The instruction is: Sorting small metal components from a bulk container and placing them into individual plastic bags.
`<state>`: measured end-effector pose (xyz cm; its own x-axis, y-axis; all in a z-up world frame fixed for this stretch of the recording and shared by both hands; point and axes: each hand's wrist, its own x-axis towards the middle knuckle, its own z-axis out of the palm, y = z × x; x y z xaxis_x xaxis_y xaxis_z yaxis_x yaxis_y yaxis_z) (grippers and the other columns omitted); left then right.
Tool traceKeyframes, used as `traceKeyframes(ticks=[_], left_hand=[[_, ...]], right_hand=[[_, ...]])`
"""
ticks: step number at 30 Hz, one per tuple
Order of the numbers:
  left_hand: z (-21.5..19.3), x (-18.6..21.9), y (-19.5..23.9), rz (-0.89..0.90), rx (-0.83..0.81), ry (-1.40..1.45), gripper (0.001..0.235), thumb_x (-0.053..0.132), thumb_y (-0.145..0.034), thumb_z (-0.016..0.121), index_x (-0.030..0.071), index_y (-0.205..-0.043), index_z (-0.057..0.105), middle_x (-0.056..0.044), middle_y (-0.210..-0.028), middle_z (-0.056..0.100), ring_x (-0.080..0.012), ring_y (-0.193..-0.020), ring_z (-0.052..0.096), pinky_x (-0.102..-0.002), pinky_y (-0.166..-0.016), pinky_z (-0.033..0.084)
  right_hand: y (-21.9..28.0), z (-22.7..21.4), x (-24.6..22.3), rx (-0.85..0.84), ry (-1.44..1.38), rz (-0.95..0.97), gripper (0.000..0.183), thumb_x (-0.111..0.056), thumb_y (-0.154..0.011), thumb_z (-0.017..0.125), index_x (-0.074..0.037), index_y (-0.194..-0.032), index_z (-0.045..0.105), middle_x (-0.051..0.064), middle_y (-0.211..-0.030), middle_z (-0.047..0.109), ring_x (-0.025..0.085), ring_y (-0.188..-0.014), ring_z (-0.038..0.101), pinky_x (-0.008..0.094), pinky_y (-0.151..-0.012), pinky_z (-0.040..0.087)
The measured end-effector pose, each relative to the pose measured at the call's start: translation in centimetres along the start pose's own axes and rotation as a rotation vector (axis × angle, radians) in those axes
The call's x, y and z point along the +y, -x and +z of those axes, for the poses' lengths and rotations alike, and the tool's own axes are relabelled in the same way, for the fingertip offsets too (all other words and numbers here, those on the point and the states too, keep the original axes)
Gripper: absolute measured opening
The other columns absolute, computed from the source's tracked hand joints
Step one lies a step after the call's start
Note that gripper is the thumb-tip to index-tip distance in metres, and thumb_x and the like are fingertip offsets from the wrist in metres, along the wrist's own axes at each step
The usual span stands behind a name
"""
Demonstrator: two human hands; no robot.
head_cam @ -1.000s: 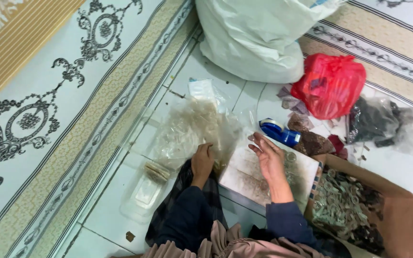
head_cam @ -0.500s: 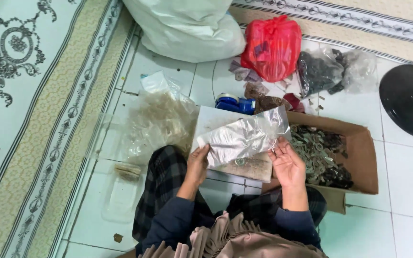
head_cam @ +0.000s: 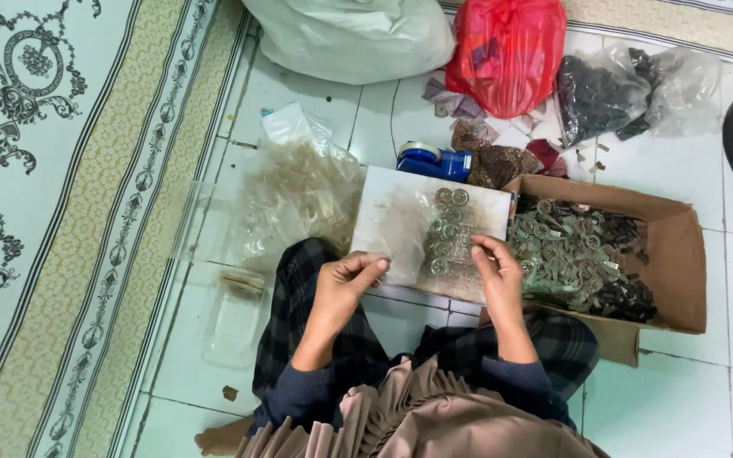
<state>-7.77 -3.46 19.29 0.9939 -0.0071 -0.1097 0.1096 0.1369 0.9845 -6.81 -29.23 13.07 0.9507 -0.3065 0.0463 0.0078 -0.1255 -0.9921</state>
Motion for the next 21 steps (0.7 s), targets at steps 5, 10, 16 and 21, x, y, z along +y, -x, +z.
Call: traceKeyframes(ticks=[5,10,16,21], left_hand=[[1.7,1.3,0.9,0.075,0.074,-0.225,0.011,0.006,-0.086,0.083,-0.003,-0.092,0.081,-0.013,-0.066,0.070,-0.0119,-0.063,0.060,-0.027,-0.054,0.052],[2.8,-1.4,1.1,0.075,0.075,-0.360,0.014,0.012,-0.085,0.085,0.001,-0.085,0.076,-0.012,-0.062,0.067,-0.0144,-0.057,0.055,-0.033,-0.049,0.047],[2.3,-2.9,1.4,0.054,0.031,-0.603,0.025,0.020,-0.078,0.089,0.005,-0.079,0.069,-0.015,-0.059,0.067,-0.0310,-0.055,0.067,-0.040,-0.050,0.050],[2.2,-1.6,1.4,0.014,0.017,-0.619,0.019,0.016,-0.082,0.086,0.004,-0.083,0.072,-0.015,-0.063,0.072,-0.0305,-0.058,0.070,-0.037,-0.052,0.052]], right_hand=[[1.5,3.4,-3.4,-0.205,0.054,-0.251,0.012,-0.018,-0.095,0.075,-0.011,-0.103,0.079,0.002,-0.094,0.072,0.009,-0.082,0.061,0.025,-0.078,0.053],[2.9,6.3,-4.7,-0.288,0.070,-0.366,0.024,-0.022,-0.083,0.088,-0.009,-0.100,0.077,0.005,-0.090,0.075,0.015,-0.080,0.067,0.028,-0.076,0.056],[4.1,6.4,-3.8,-0.240,0.102,-0.329,0.007,-0.011,-0.089,0.082,-0.007,-0.091,0.076,0.006,-0.072,0.073,0.016,-0.069,0.068,0.032,-0.069,0.056],[4.2,5.9,-3.4,-0.122,0.262,-0.381,0.005,-0.010,-0.094,0.077,-0.008,-0.098,0.078,0.009,-0.074,0.077,0.021,-0.067,0.073,0.034,-0.068,0.059]])
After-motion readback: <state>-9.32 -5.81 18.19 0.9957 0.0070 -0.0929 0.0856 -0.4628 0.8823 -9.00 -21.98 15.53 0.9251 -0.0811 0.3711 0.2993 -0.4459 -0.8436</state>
